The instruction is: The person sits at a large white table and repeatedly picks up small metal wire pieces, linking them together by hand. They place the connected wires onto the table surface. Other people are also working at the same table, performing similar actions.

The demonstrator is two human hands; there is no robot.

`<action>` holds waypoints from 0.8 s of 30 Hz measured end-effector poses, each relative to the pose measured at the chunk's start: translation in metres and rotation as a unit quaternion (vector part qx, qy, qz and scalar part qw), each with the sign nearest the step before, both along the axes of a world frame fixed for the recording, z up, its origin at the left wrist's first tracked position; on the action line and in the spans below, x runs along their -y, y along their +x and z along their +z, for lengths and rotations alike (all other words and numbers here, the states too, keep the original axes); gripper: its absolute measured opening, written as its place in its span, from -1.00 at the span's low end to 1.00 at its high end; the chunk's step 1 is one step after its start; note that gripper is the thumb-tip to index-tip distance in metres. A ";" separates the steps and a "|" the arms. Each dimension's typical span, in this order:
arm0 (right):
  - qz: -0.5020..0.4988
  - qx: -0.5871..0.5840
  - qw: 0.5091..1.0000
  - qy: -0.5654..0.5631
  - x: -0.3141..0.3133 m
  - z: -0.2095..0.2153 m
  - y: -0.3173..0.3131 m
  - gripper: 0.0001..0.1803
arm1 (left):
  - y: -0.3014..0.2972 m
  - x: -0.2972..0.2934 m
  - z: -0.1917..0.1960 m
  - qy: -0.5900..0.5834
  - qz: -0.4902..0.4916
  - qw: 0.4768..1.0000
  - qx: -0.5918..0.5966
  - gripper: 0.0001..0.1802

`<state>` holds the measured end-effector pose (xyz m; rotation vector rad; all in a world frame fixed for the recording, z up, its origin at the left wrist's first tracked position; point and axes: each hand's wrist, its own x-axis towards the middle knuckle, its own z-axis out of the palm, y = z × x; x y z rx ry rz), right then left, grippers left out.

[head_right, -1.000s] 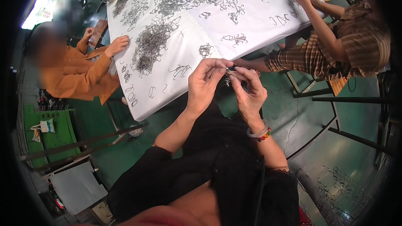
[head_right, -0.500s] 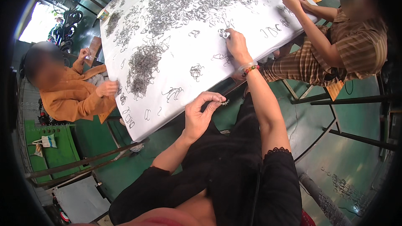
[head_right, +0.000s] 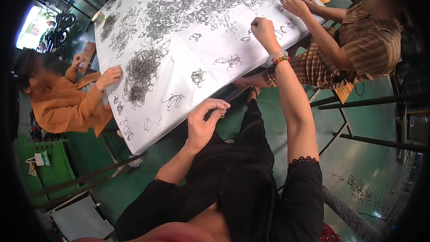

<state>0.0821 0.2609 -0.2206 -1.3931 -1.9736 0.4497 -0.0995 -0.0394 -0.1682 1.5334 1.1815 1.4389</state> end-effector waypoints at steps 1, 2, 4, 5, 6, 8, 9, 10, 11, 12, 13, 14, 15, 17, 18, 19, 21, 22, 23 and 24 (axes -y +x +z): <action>0.019 0.062 0.996 0.059 0.000 -0.004 0.000 -0.84 | 0.001 0.001 0.000 0.006 0.000 1.000 -0.006 -0.95; 0.020 0.086 0.995 0.048 -0.001 -0.006 0.001 -0.85 | 0.001 0.001 0.000 0.017 0.000 1.000 -0.011 -0.95; 0.036 0.121 0.990 0.058 -0.002 -0.011 0.004 -0.85 | 0.001 0.001 0.000 0.037 0.000 0.999 -0.022 -0.94; 0.045 0.138 0.988 0.062 -0.002 -0.014 0.005 -0.85 | 0.002 0.002 -0.001 0.034 -0.003 0.999 -0.017 -0.94; 0.041 0.139 0.987 0.068 -0.003 -0.018 0.007 -0.85 | 0.002 0.003 -0.003 0.030 -0.006 0.999 -0.012 -0.94; 0.025 0.099 0.995 -0.002 0.002 -0.012 0.004 -0.85 | 0.003 0.005 -0.005 0.034 -0.007 0.999 -0.015 -0.94; 0.018 0.079 0.996 -0.037 0.005 -0.009 0.004 -0.85 | 0.003 0.005 -0.005 0.041 -0.008 0.999 -0.023 -0.93; 0.015 0.059 0.996 -0.066 0.007 -0.005 0.004 -0.85 | 0.002 0.005 -0.005 0.049 -0.007 0.998 -0.030 -0.92; 0.014 0.040 0.995 -0.095 0.009 0.000 0.005 -0.84 | 0.003 0.005 -0.004 0.050 -0.008 0.998 -0.028 -0.92; 0.012 0.020 0.992 -0.124 0.010 0.002 0.004 -0.84 | 0.003 0.004 -0.003 0.051 -0.009 0.998 -0.026 -0.91; 0.006 0.022 0.996 -0.089 0.009 -0.002 0.007 -0.84 | 0.004 0.004 -0.001 0.056 -0.013 0.998 -0.025 -0.91; 0.001 0.025 0.998 -0.052 0.006 -0.012 0.009 -0.83 | 0.005 0.003 -0.001 0.059 -0.013 0.998 -0.026 -0.90; -0.005 0.028 0.999 -0.015 0.003 -0.021 0.012 -0.83 | 0.005 0.003 -0.001 0.062 -0.014 0.998 -0.028 -0.90; -0.017 0.023 0.999 0.015 0.002 -0.030 0.005 -0.82 | 0.005 0.003 -0.001 0.064 -0.010 0.998 -0.028 -0.89; -0.020 0.023 0.999 0.032 0.001 -0.033 0.006 -0.82 | 0.005 0.003 -0.001 0.063 -0.009 0.998 -0.026 -0.89; -0.022 0.021 0.998 0.047 0.003 -0.034 0.004 -0.83 | 0.005 0.004 -0.001 0.060 -0.008 0.998 -0.026 -0.89; -0.014 0.032 0.997 0.064 -0.002 -0.035 0.003 -0.82 | 0.005 0.003 -0.001 0.061 -0.010 0.998 -0.029 -0.89; -0.011 0.036 0.997 0.071 -0.003 -0.037 0.002 -0.82 | 0.004 0.003 -0.001 0.061 -0.013 0.998 -0.031 -0.89; -0.006 0.044 0.996 0.076 -0.004 -0.038 0.003 -0.83 | 0.004 0.004 -0.001 0.057 -0.011 0.998 -0.032 -0.89; -0.002 0.053 0.995 0.081 -0.005 -0.039 0.004 -0.83 | 0.005 0.004 -0.001 0.053 -0.009 0.998 -0.032 -0.88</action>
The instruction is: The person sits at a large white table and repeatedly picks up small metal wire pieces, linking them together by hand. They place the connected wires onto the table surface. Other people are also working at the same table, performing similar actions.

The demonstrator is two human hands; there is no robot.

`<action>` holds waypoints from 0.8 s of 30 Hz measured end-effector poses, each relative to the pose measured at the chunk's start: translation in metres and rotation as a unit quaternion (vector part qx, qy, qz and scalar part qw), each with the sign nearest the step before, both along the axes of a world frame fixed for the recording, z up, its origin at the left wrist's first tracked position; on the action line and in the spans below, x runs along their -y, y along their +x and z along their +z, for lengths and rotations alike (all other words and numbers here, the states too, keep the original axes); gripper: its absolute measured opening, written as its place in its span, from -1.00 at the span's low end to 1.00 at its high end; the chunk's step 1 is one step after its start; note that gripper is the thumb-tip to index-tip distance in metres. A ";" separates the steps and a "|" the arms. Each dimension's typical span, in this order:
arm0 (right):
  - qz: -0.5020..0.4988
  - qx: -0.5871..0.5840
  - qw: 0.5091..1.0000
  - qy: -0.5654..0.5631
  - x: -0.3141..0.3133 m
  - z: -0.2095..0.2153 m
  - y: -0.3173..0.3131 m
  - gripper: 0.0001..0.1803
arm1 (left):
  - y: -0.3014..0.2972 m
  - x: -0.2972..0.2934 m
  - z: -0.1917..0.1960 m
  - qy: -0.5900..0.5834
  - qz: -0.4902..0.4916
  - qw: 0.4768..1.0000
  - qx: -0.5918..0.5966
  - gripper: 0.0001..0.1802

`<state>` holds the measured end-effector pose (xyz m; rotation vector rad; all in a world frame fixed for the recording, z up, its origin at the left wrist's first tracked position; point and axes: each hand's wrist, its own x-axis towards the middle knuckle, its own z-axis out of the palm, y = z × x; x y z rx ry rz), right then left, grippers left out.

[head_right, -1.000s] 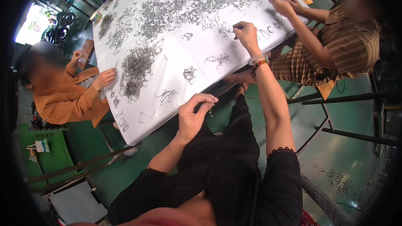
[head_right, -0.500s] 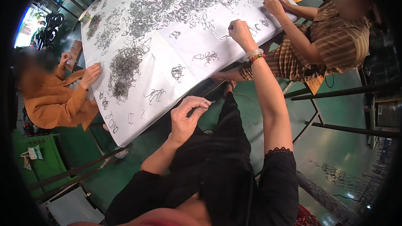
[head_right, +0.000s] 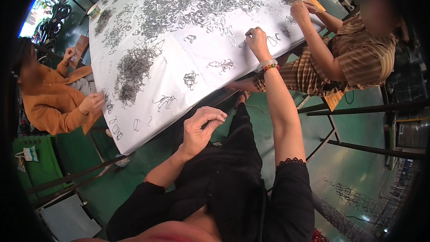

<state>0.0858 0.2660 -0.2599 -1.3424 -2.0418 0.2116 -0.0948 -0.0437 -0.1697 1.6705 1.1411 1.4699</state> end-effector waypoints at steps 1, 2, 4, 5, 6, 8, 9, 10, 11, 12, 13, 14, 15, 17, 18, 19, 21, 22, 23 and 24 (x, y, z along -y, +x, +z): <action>0.005 0.007 1.000 0.004 0.002 0.003 -0.005 -0.84 | -0.001 0.001 0.000 -0.005 0.003 1.000 -0.002 -0.88; 0.003 -0.043 0.996 -0.073 0.002 0.007 -0.008 -0.85 | -0.002 -0.001 0.000 0.003 0.003 1.000 -0.006 -0.88; -0.001 -0.139 0.965 -0.224 0.000 0.020 -0.011 -0.87 | -0.004 -0.005 -0.001 0.019 0.002 1.000 -0.013 -0.87; 0.012 -0.272 0.928 -0.256 -0.003 0.017 -0.011 -0.88 | -0.004 -0.004 -0.001 0.014 0.002 1.000 -0.010 -0.87; 0.013 -0.428 0.856 -0.289 -0.002 0.016 -0.012 -0.86 | -0.005 -0.002 -0.001 0.009 0.002 1.000 -0.008 -0.87; 0.000 -0.536 0.781 -0.321 -0.003 0.022 -0.013 -0.82 | -0.004 -0.003 0.000 0.009 0.007 1.000 -0.004 -0.86; -0.016 -0.501 0.800 -0.330 -0.007 0.018 -0.010 -0.80 | -0.003 -0.002 0.000 0.010 0.011 1.000 -0.004 -0.86; -0.033 -0.467 0.816 -0.340 -0.006 0.018 -0.011 -0.78 | -0.003 -0.001 0.000 0.008 0.015 1.000 -0.005 -0.86; -0.032 -0.464 0.814 -0.347 -0.007 0.019 -0.012 -0.79 | -0.004 -0.002 0.000 0.014 0.017 1.000 -0.010 -0.86; -0.031 -0.461 0.813 -0.355 -0.008 0.020 -0.012 -0.79 | -0.005 -0.004 0.000 0.020 0.018 1.000 -0.014 -0.86; -0.032 -0.457 0.810 -0.366 -0.004 0.021 -0.013 -0.80 | -0.006 -0.002 0.000 0.021 0.020 0.999 -0.018 -0.86; -0.038 -0.457 0.805 -0.377 -0.003 0.025 -0.014 -0.81 | -0.006 -0.001 0.000 0.019 0.019 1.000 -0.015 -0.86; -0.045 -0.428 0.827 -0.362 -0.004 0.024 -0.013 -0.80 | -0.006 -0.001 -0.001 0.016 0.017 1.000 -0.012 -0.86; -0.064 -0.371 0.865 -0.332 -0.005 0.022 -0.005 -0.77 | -0.004 -0.001 0.000 0.020 0.012 1.000 -0.013 -0.85; -0.086 -0.323 0.909 -0.251 -0.005 0.024 -0.002 -0.74 | -0.004 -0.002 0.000 0.026 0.013 0.999 -0.017 -0.85; -0.108 -0.270 0.942 -0.169 -0.003 0.027 -0.001 -0.70 | -0.004 -0.003 0.001 0.030 0.013 0.999 -0.021 -0.85; -0.074 -0.160 0.977 -0.118 -0.003 0.028 0.006 -0.66 | -0.005 -0.002 0.002 0.023 0.010 1.000 -0.016 -0.87; -0.017 -0.286 0.930 -0.229 -0.001 0.034 0.005 -0.65 | -0.003 -0.001 0.000 0.020 0.008 1.000 -0.008 -0.87; 0.040 -0.402 0.852 -0.332 0.001 0.037 0.006 -0.63 | -0.002 0.000 -0.002 0.016 0.007 1.000 0.000 -0.87; 0.014 -0.363 0.875 -0.321 0.001 0.033 0.009 -0.62 | -0.002 0.001 -0.004 0.013 0.008 1.000 -0.004 -0.87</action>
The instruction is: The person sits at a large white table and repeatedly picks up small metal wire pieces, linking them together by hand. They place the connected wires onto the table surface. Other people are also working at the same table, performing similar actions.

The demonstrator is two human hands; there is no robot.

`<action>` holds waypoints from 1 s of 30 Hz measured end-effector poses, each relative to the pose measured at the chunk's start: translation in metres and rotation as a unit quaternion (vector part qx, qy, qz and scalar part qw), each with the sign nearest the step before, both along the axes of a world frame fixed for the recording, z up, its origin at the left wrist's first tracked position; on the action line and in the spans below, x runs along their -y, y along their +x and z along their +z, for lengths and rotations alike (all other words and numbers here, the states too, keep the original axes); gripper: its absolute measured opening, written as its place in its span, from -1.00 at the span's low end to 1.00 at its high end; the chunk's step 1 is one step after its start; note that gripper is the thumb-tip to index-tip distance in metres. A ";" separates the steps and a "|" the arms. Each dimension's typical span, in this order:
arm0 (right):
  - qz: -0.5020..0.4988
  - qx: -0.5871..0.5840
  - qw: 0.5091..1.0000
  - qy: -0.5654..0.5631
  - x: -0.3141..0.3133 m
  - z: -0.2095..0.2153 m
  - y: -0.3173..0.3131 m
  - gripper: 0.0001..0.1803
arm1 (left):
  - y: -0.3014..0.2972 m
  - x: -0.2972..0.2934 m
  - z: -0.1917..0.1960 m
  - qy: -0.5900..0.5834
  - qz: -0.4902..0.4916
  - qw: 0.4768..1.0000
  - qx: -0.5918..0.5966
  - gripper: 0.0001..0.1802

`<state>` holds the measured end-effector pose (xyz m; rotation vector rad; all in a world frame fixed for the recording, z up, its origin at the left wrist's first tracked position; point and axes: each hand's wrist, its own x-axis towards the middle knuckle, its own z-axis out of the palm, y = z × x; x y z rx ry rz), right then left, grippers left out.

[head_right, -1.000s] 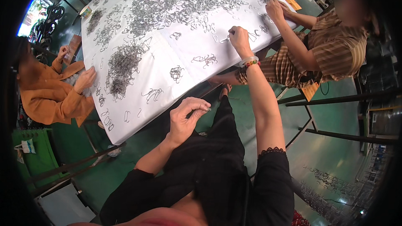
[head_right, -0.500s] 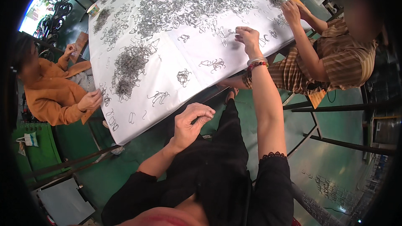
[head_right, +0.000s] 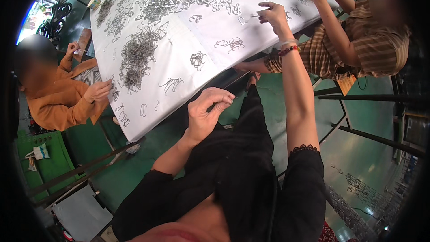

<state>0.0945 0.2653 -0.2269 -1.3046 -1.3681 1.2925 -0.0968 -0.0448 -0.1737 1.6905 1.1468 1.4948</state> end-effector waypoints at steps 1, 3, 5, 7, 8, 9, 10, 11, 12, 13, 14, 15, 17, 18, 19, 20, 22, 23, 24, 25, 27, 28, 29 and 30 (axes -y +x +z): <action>-0.017 0.050 0.999 0.012 -0.002 0.002 0.002 -0.60 | -0.001 -0.001 0.000 0.001 -0.001 1.000 -0.006 -0.88; -0.017 -0.015 1.000 0.001 0.003 -0.001 0.004 -0.60 | -0.001 -0.003 0.001 0.005 -0.006 1.000 -0.008 -0.88; -0.023 -0.102 0.994 -0.040 0.009 0.006 0.001 -0.61 | 0.000 0.000 0.001 0.002 -0.012 1.000 0.001 -0.88; -0.015 -0.002 1.000 -0.009 0.005 0.003 0.003 -0.62 | 0.002 -0.002 0.002 0.007 -0.013 1.000 0.000 -0.88; -0.012 0.048 0.999 0.006 0.004 0.002 0.004 -0.62 | 0.002 -0.002 0.003 0.004 -0.014 1.000 -0.002 -0.88; -0.021 0.096 0.994 0.038 0.004 -0.001 0.004 -0.62 | 0.003 -0.002 0.004 0.002 -0.016 1.000 -0.003 -0.88; -0.027 0.145 0.987 0.067 0.011 0.001 -0.003 -0.61 | 0.002 -0.002 0.004 0.004 -0.013 1.000 -0.004 -0.88; -0.032 0.193 0.976 0.096 0.015 0.004 -0.007 -0.61 | 0.002 -0.002 0.005 0.007 -0.009 1.000 -0.006 -0.88; -0.025 0.230 0.967 0.109 0.016 0.005 -0.007 -0.63 | 0.002 -0.002 0.005 0.009 -0.006 1.000 -0.006 -0.88; -0.020 0.251 0.961 0.112 0.015 0.002 -0.005 -0.66 | 0.002 -0.002 0.005 0.013 -0.009 1.000 -0.007 -0.88; -0.014 0.271 0.955 0.115 0.014 0.000 -0.003 -0.69 | 0.003 -0.003 0.004 0.016 -0.012 1.000 -0.008 -0.88; -0.009 0.292 0.949 0.118 0.013 -0.003 0.000 -0.72 | 0.003 -0.003 0.003 0.019 -0.014 1.000 -0.009 -0.87; 0.015 0.292 0.950 0.107 0.015 0.001 -0.005 -0.78 | 0.003 -0.003 0.002 0.017 -0.013 1.000 -0.010 -0.87; 0.027 0.293 0.950 0.102 0.016 0.003 -0.008 -0.81 | 0.003 -0.003 0.001 0.017 -0.011 1.000 -0.011 -0.87; 0.030 0.287 0.952 0.104 0.017 0.003 -0.010 -0.83 | 0.004 -0.003 0.001 0.010 -0.013 1.000 -0.006 -0.87; 0.035 0.282 0.953 0.105 0.018 0.001 -0.012 -0.84 | 0.005 -0.002 0.001 0.004 -0.014 1.000 -0.002 -0.87; 0.056 0.254 0.961 0.090 0.020 -0.003 -0.019 -0.82 | 0.006 -0.001 0.003 -0.003 -0.013 1.000 0.006 -0.86; 0.037 0.137 0.988 0.062 0.021 -0.006 -0.021 -0.81 | 0.006 0.000 0.004 -0.003 -0.011 1.000 0.010 -0.86; 0.019 0.018 0.999 0.032 0.022 -0.009 -0.022 -0.79 | 0.006 0.000 0.006 -0.003 -0.009 1.000 0.013 -0.86; 0.008 -0.104 0.995 -0.001 0.023 -0.013 -0.027 -0.78 | 0.006 -0.001 0.007 0.009 -0.016 1.000 0.005 -0.85; 0.047 -0.149 0.988 -0.016 0.051 0.006 -0.041 -0.73 | 0.001 -0.001 0.009 0.025 0.003 1.000 -0.017 -0.83; 0.051 -0.152 0.987 -0.012 0.072 0.014 -0.043 -0.75 | 0.000 -0.001 0.007 0.021 0.001 1.000 -0.008 -0.81; 0.058 -0.153 0.986 -0.011 0.094 0.019 -0.046 -0.77 | 0.001 0.000 0.006 0.023 0.008 1.000 -0.001 -0.83; 0.073 -0.125 0.989 -0.007 0.116 0.025 -0.047 -0.78 | 0.002 0.001 0.004 0.026 0.016 1.000 0.000 -0.85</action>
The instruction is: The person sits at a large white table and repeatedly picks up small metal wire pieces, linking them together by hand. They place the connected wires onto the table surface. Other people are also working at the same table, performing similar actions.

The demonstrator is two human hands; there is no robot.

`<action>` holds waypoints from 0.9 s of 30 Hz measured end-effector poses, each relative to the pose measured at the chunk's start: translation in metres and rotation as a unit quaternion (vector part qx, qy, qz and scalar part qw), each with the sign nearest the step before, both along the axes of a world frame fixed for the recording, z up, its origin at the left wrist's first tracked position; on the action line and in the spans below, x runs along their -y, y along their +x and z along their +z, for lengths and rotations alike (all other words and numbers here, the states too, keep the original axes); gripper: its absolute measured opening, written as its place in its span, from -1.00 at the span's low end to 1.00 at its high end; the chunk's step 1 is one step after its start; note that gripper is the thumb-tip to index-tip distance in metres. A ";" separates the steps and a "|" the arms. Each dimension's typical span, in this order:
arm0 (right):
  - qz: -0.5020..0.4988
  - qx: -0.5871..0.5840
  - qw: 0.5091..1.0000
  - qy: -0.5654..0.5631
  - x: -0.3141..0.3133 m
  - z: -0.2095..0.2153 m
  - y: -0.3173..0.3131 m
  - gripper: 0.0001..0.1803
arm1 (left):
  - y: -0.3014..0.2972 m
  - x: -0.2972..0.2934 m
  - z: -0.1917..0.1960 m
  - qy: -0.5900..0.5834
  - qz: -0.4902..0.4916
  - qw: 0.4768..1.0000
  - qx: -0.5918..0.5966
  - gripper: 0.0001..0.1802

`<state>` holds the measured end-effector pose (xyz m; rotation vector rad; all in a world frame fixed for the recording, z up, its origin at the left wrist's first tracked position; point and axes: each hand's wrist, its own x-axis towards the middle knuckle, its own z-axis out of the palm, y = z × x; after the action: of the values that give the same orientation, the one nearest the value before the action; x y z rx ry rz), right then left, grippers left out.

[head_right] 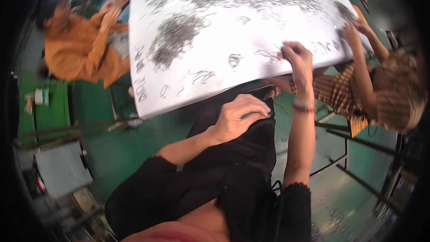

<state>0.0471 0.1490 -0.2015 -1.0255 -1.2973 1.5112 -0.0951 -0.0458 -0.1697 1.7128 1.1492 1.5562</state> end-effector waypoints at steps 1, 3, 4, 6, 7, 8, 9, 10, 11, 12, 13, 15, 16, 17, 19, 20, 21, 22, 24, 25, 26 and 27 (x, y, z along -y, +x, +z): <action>0.017 0.028 0.999 0.010 0.021 0.006 -0.003 -0.80 | 0.000 0.001 -0.003 0.002 0.011 1.000 0.002 -0.86; 0.025 0.106 0.994 -0.008 0.060 0.022 -0.006 -0.85 | -0.002 0.001 -0.003 -0.001 0.029 1.000 0.002 -0.89; 0.018 0.118 0.992 0.025 0.073 0.022 -0.001 -0.87 | -0.002 -0.001 -0.003 -0.003 0.030 1.000 0.002 -0.91; -0.006 0.113 0.991 0.077 0.095 0.028 0.009 -0.92 | 0.000 -0.006 -0.008 -0.009 0.044 0.999 0.004 -0.92; -0.018 0.098 0.990 0.098 0.107 0.036 0.011 -0.93 | 0.001 -0.008 -0.009 -0.008 0.050 0.999 0.006 -0.93; -0.038 0.073 0.991 0.103 0.116 0.042 0.013 -0.91 | 0.002 -0.009 -0.006 -0.009 0.051 0.999 0.012 -0.92; -0.039 0.065 0.988 0.132 0.126 0.048 0.013 -0.91 | 0.003 -0.009 -0.005 -0.012 0.049 0.999 0.017 -0.92; -0.039 0.055 0.984 0.162 0.136 0.054 0.011 -0.90 | 0.003 -0.009 -0.004 -0.013 0.048 0.999 0.021 -0.91; -0.037 0.037 0.981 0.188 0.143 0.057 0.010 -0.90 | 0.005 -0.009 -0.002 -0.018 0.051 0.998 0.017 -0.91; -0.041 0.046 0.976 0.210 0.148 0.059 0.010 -0.88 | 0.008 -0.009 -0.001 -0.012 0.061 0.998 0.004 -0.90; -0.049 0.056 0.969 0.235 0.153 0.062 0.007 -0.87 | 0.008 -0.009 -0.001 -0.012 0.060 0.998 -0.001 -0.90; -0.064 0.075 0.954 0.284 0.160 0.066 0.000 -0.86 | 0.006 -0.009 0.000 -0.012 0.060 0.998 -0.011 -0.90; -0.078 0.065 0.952 0.287 0.161 0.064 0.000 -0.85 | 0.005 -0.008 0.001 -0.009 0.063 0.998 -0.028 -0.90; -0.083 0.045 0.957 0.275 0.161 0.063 -0.001 -0.85 | 0.003 -0.007 0.000 -0.018 0.062 0.997 -0.035 -0.89; -0.094 0.007 0.964 0.249 0.162 0.059 -0.004 -0.84 | 0.000 -0.004 -0.002 -0.036 0.058 0.996 -0.051 -0.86; -0.091 -0.012 0.966 0.244 0.162 0.057 -0.006 -0.84 | -0.003 -0.004 -0.005 -0.032 0.064 0.996 -0.048 -0.82; -0.088 -0.030 0.967 0.238 0.161 0.054 -0.008 -0.84 | -0.006 -0.003 -0.007 -0.028 0.070 0.996 -0.045 -0.78; -0.086 -0.046 0.968 0.232 0.160 0.052 -0.009 -0.83 | -0.009 -0.002 -0.010 -0.024 0.075 0.996 -0.040 -0.74; -0.071 -0.057 0.969 0.230 0.158 0.052 -0.011 -0.83 | -0.039 -0.001 -0.006 -0.160 0.120 0.979 -0.043 -0.55; -0.060 -0.065 0.969 0.230 0.158 0.053 -0.014 -0.83 | -0.061 -0.012 -0.033 -0.070 0.215 0.973 -0.044 -0.59; -0.060 -0.079 0.970 0.222 0.158 0.053 -0.013 -0.82 | -0.093 -0.019 -0.032 -0.112 0.244 0.961 -0.060 -0.72; -0.050 -0.081 0.972 0.216 0.158 0.054 -0.014 -0.82 | -0.132 -0.028 -0.046 -0.112 0.309 0.933 -0.145 -0.84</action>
<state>0.0332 -0.0090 -0.1475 -0.6610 -1.3581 1.1411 -0.2276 -0.0180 -0.2153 1.5371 2.0861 1.4446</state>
